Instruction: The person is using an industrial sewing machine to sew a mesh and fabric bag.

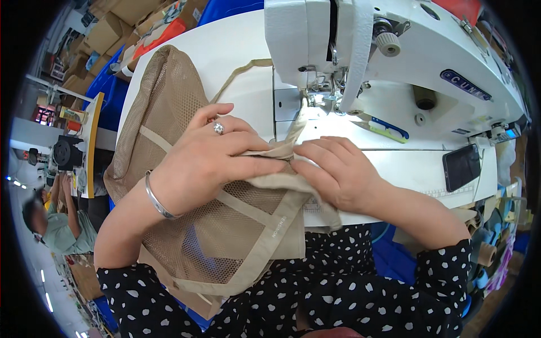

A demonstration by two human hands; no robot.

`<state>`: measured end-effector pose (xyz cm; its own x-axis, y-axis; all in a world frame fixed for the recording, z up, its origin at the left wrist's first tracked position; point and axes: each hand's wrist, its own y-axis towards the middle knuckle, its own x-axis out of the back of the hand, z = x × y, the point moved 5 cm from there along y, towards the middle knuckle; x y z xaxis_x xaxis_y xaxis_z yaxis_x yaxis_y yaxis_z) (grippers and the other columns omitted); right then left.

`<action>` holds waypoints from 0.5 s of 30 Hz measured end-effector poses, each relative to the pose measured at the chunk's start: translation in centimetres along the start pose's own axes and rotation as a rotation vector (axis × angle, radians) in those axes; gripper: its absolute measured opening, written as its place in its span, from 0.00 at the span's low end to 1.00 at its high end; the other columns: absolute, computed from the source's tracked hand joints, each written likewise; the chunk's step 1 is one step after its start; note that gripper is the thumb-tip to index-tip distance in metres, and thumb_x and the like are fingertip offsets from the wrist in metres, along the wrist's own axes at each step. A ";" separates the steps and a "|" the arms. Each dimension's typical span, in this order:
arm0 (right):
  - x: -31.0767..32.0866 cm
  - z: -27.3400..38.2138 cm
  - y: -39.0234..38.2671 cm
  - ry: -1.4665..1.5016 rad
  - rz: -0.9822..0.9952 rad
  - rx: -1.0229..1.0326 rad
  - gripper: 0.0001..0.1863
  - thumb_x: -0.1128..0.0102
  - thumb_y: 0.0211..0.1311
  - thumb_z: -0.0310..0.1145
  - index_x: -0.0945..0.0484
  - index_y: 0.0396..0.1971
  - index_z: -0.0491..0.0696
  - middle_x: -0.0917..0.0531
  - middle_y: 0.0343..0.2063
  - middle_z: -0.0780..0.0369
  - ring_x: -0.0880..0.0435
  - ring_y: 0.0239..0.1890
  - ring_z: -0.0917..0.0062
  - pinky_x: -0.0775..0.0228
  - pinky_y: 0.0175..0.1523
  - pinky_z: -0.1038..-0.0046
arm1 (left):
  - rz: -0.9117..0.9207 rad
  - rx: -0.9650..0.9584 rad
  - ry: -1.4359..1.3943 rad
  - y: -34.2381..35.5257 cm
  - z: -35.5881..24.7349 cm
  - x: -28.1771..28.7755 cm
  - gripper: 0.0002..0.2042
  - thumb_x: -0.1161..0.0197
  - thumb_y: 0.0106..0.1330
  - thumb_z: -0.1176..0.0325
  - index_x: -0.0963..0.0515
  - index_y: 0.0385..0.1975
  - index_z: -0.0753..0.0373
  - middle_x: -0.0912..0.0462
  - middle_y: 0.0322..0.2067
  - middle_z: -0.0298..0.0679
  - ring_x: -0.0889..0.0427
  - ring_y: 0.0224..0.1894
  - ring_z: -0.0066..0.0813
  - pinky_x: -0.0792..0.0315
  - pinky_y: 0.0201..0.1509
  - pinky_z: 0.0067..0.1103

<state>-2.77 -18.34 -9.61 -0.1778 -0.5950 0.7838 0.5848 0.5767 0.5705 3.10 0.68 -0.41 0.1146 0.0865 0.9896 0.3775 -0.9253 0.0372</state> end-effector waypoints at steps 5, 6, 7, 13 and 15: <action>-0.4 -1.2 0.7 0.318 -0.202 -0.276 0.25 0.33 0.57 0.29 0.24 0.56 0.43 0.23 0.60 0.53 0.19 0.52 0.58 0.25 0.52 0.62 | -0.058 -0.088 -0.016 -0.3 -1.0 0.3 0.11 0.35 0.57 0.71 0.13 0.38 0.48 0.16 0.54 0.29 0.22 0.60 0.32 0.42 0.74 0.45; -0.4 -1.8 0.9 0.448 -0.192 -0.346 0.25 0.31 0.57 0.30 0.24 0.56 0.43 0.21 0.57 0.53 0.19 0.51 0.58 0.25 0.53 0.61 | -0.095 -0.076 0.031 -0.5 -1.2 0.3 0.10 0.35 0.57 0.71 0.14 0.38 0.49 0.17 0.55 0.29 0.23 0.62 0.33 0.42 0.74 0.45; -0.4 -1.7 1.3 0.457 -0.160 -0.292 0.26 0.30 0.58 0.31 0.24 0.56 0.43 0.19 0.54 0.53 0.20 0.50 0.58 0.26 0.53 0.60 | -0.133 -0.065 0.076 -0.8 -1.6 0.3 0.10 0.34 0.57 0.71 0.14 0.37 0.50 0.17 0.57 0.29 0.23 0.63 0.33 0.42 0.74 0.44; 1.0 -1.9 3.8 0.348 0.060 -0.143 0.24 0.28 0.56 0.35 0.19 0.53 0.47 0.14 0.43 0.58 0.19 0.51 0.60 0.27 0.56 0.59 | -0.298 -0.212 0.239 -3.3 -7.8 -1.8 0.21 0.31 0.58 0.64 0.19 0.54 0.48 0.24 0.66 0.30 0.31 0.72 0.34 0.41 0.74 0.42; 0.6 -1.7 4.9 0.358 0.037 -0.218 0.16 0.30 0.59 0.37 0.19 0.44 0.46 0.14 0.34 0.56 0.16 0.43 0.57 0.25 0.48 0.58 | -0.259 -0.259 0.116 -4.2 -10.3 -3.1 0.30 0.31 0.58 0.62 0.24 0.64 0.46 0.26 0.69 0.31 0.34 0.74 0.34 0.42 0.75 0.42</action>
<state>1.34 -16.87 -6.76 0.1103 -0.7551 0.6463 0.7460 0.4925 0.4482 -8.35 0.54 -2.17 -0.0647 0.3005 0.9516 0.1337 -0.9424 0.3067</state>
